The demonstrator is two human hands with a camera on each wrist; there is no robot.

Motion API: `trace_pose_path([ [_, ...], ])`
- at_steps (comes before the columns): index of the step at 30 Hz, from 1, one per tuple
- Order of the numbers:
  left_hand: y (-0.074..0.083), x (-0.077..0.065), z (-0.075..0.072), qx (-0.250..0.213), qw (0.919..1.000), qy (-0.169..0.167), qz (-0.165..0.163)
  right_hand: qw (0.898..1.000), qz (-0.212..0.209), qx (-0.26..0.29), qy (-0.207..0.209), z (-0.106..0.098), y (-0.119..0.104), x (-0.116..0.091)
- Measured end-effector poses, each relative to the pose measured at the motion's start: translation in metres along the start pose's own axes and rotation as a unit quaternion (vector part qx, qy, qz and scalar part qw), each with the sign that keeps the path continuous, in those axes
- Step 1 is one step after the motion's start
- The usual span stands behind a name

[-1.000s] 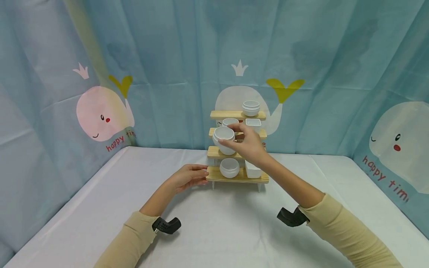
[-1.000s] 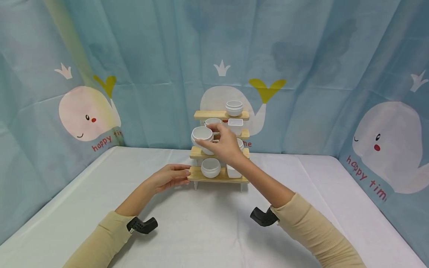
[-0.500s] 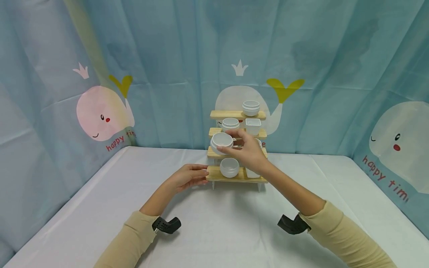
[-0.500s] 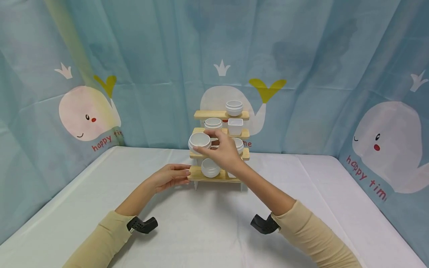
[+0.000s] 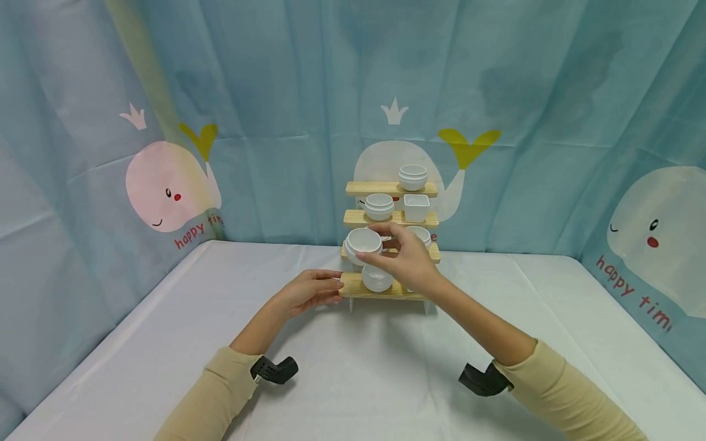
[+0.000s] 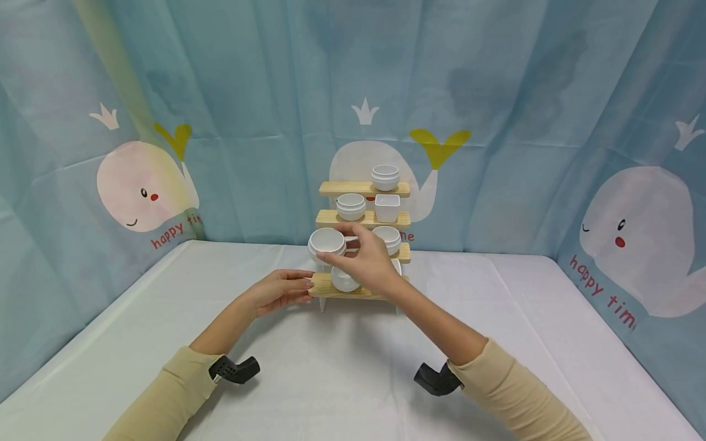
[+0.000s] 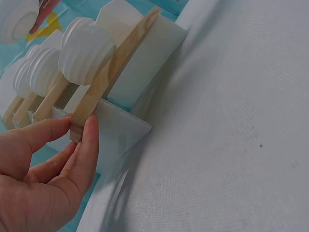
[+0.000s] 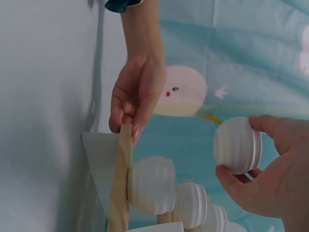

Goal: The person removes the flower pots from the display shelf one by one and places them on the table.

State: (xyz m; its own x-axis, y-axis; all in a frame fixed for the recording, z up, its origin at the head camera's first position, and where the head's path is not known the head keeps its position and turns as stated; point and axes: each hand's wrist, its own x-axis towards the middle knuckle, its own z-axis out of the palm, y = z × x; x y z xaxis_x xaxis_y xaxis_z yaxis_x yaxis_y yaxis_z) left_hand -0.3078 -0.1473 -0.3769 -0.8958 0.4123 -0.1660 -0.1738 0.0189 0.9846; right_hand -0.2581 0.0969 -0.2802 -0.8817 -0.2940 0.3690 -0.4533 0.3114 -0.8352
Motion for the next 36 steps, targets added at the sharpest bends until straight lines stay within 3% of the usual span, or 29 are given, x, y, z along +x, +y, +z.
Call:
trace_pose_path([
  [23,0.001,0.001,0.000,-0.003,0.9997,0.016,-0.017,1.000,-0.008,0.024,-0.016,0.007,0.019,-0.022],
  [36,0.001,0.000,0.001,0.003,0.9999,0.007,-0.007,0.998,0.011,0.048,-0.029,0.017,0.023,-0.031],
])
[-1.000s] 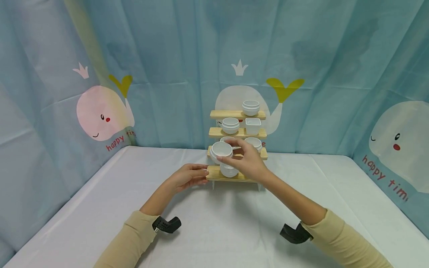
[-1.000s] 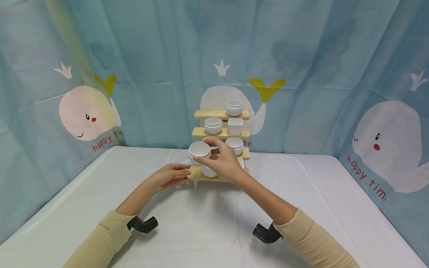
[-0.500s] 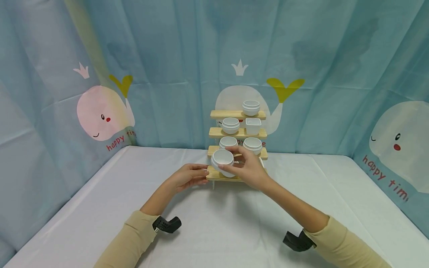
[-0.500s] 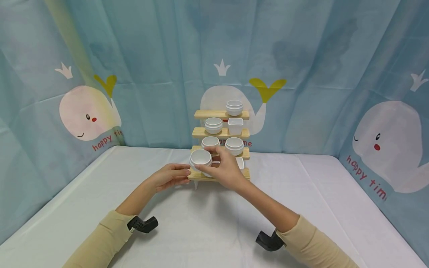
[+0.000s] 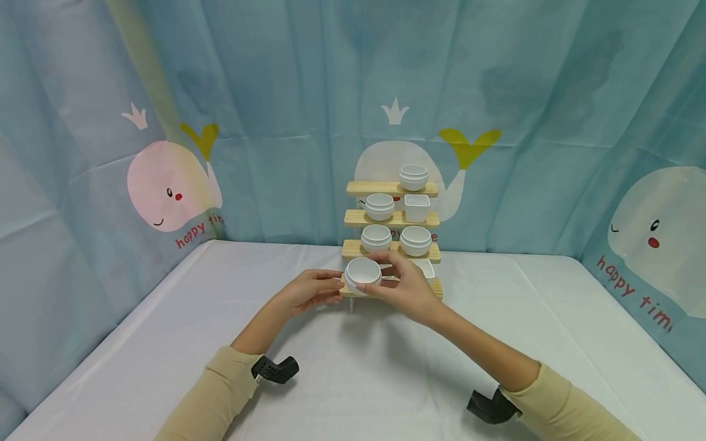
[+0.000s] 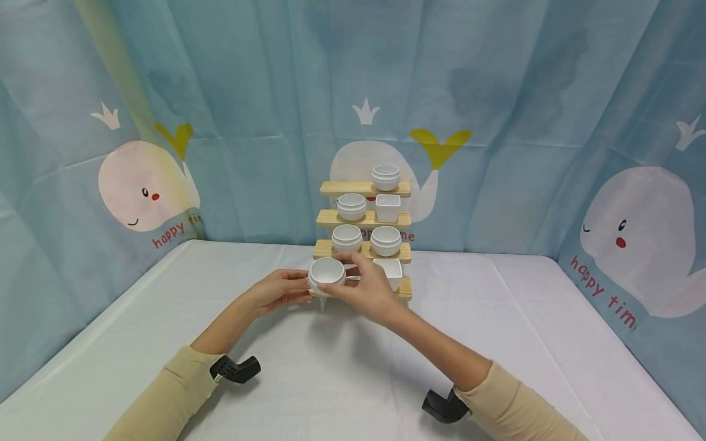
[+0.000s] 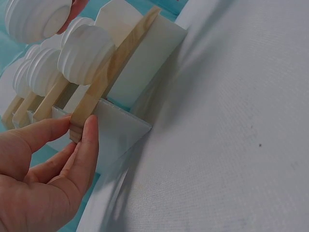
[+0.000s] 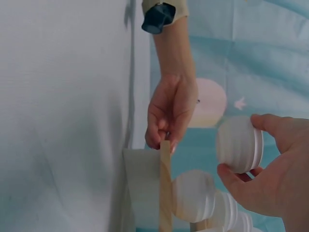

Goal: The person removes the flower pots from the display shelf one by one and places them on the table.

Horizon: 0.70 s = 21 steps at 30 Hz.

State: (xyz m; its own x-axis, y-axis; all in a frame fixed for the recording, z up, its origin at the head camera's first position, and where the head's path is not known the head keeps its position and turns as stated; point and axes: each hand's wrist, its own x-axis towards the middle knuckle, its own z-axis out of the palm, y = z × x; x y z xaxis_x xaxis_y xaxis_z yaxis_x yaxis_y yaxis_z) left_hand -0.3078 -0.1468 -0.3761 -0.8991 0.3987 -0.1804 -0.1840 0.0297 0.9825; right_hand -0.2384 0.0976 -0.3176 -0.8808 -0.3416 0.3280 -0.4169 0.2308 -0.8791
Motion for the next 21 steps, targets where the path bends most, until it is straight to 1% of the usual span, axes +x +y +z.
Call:
trace_pose_path([
  [5,0.000,0.000,-0.001,0.004,1.0000,-0.003,0.004,1.000,0.005,-0.012,-0.008,0.002,0.005,-0.003],
  [12,-0.001,-0.001,0.000,0.004,1.0000,-0.002,0.007,0.999,0.027,-0.018,-0.015,0.004,0.010,-0.007],
  [16,-0.001,-0.001,0.000,0.006,1.0000,0.001,0.006,0.999,0.028,-0.011,-0.022,0.006,0.013,-0.009],
  [21,-0.001,-0.001,0.000,0.006,0.9999,0.004,0.010,0.999,0.016,-0.010,-0.030,0.009,0.018,-0.010],
])
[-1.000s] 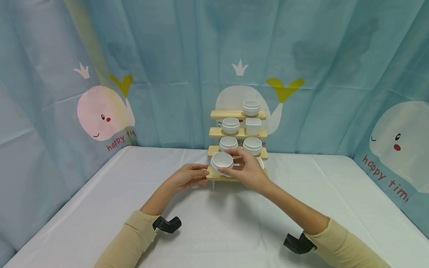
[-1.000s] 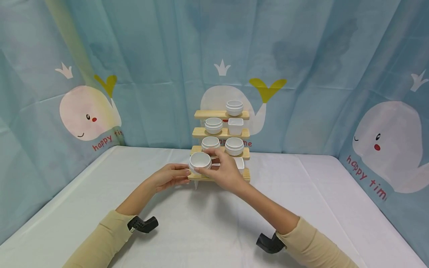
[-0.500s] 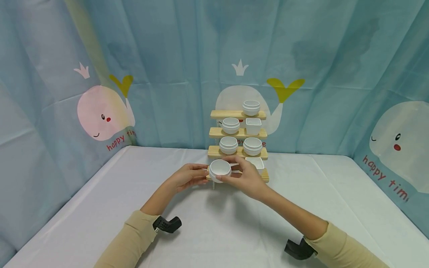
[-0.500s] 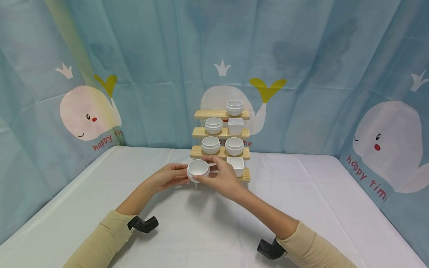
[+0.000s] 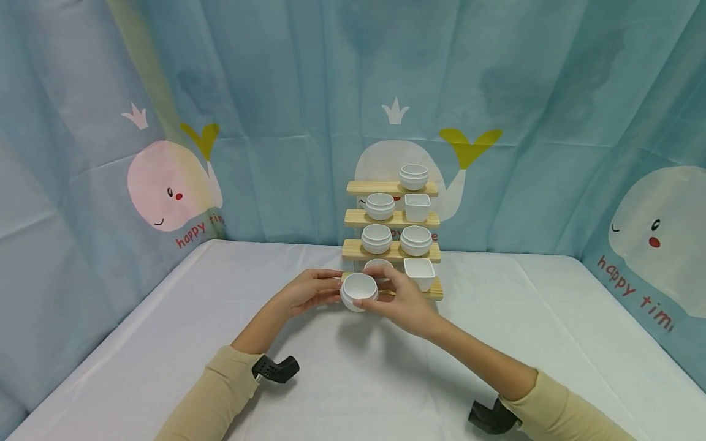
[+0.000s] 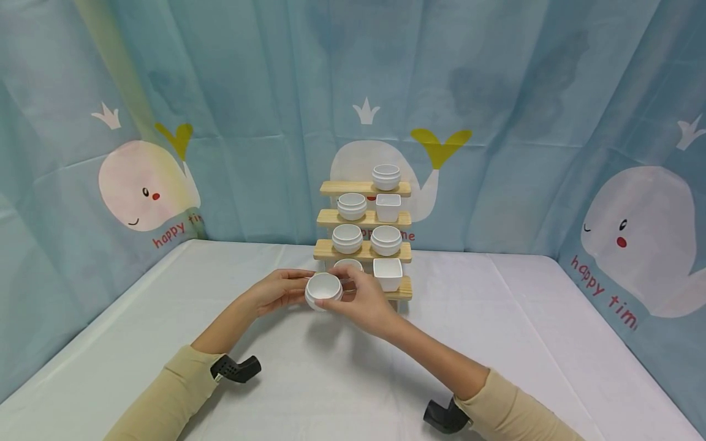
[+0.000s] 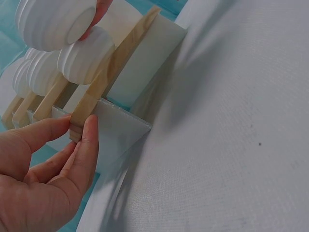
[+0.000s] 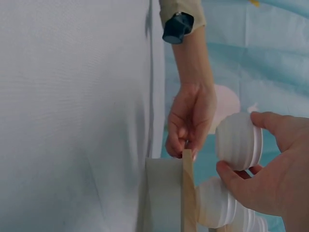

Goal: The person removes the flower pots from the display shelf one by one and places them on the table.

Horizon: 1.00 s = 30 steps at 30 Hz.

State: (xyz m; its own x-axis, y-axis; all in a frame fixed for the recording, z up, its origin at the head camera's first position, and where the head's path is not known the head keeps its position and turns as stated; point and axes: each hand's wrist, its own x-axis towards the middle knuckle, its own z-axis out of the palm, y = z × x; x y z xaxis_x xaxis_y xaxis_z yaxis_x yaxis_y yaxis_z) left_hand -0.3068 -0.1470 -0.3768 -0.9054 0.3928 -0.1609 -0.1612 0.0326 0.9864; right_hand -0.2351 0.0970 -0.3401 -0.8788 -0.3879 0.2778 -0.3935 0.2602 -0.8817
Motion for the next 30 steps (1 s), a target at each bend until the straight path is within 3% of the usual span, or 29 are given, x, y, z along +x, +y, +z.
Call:
trace_pose_path([
  [11,-0.002,0.001,0.000,0.000,1.0000,0.007,0.000,1.000,-0.006,0.011,-0.021,0.006,0.006,-0.003],
  [22,-0.001,0.002,0.000,0.003,0.9999,0.012,-0.007,0.999,0.017,-0.006,-0.031,0.011,0.011,-0.005],
  [30,-0.001,0.001,0.000,0.004,0.9998,0.013,-0.012,0.999,0.003,0.005,-0.045,0.016,0.019,-0.004],
])
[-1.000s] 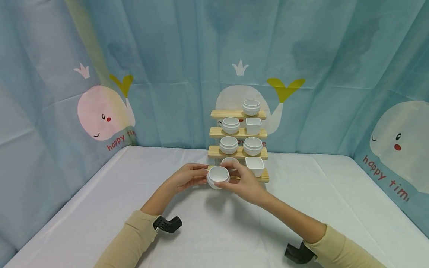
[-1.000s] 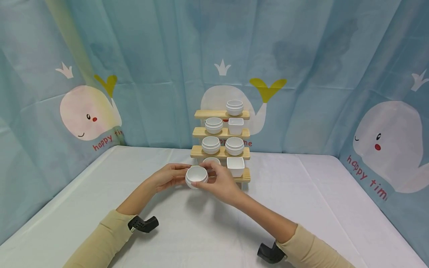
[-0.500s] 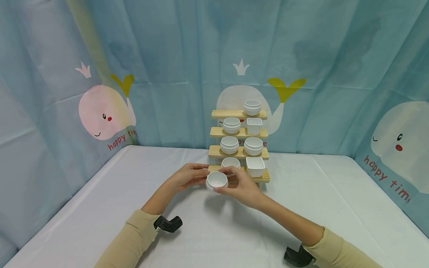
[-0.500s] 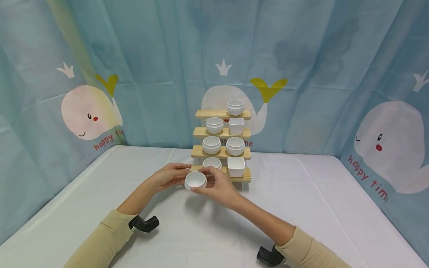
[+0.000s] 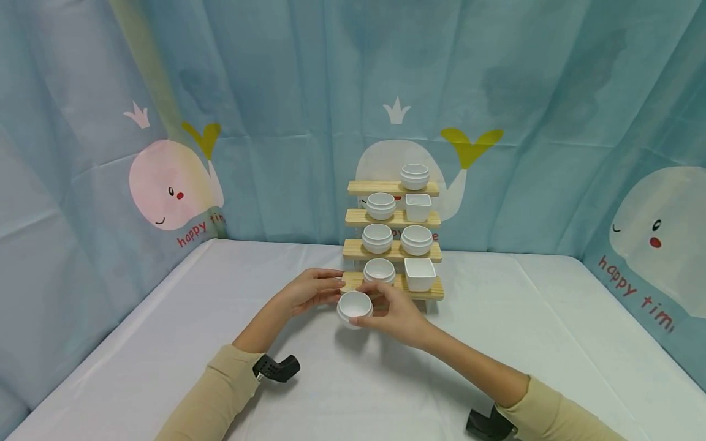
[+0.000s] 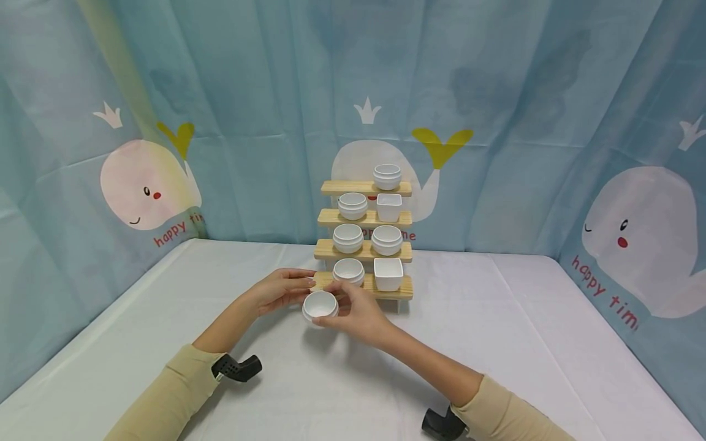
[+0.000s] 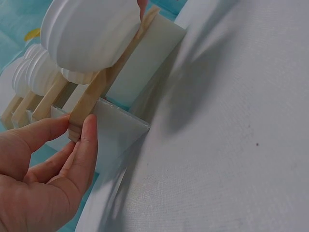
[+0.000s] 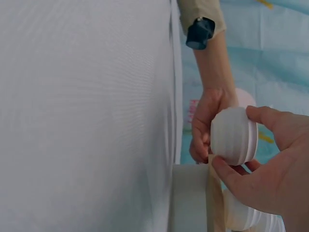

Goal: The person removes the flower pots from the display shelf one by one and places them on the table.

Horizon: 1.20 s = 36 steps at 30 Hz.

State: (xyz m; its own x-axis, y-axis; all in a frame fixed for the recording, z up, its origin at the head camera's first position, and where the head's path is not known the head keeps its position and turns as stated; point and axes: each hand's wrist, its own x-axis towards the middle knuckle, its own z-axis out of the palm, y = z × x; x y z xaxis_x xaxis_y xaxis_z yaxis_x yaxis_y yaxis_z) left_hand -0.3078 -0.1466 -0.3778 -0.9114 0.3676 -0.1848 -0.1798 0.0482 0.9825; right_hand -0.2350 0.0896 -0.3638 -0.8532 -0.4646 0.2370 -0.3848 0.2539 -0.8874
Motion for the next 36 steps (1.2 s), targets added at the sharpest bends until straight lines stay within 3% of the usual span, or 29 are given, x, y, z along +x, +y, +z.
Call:
trace_pose_path([
  [36,0.001,0.001,0.001,-0.011,0.9999,0.007,-0.009,0.996,0.066,-0.003,-0.065,0.000,0.016,0.000],
])
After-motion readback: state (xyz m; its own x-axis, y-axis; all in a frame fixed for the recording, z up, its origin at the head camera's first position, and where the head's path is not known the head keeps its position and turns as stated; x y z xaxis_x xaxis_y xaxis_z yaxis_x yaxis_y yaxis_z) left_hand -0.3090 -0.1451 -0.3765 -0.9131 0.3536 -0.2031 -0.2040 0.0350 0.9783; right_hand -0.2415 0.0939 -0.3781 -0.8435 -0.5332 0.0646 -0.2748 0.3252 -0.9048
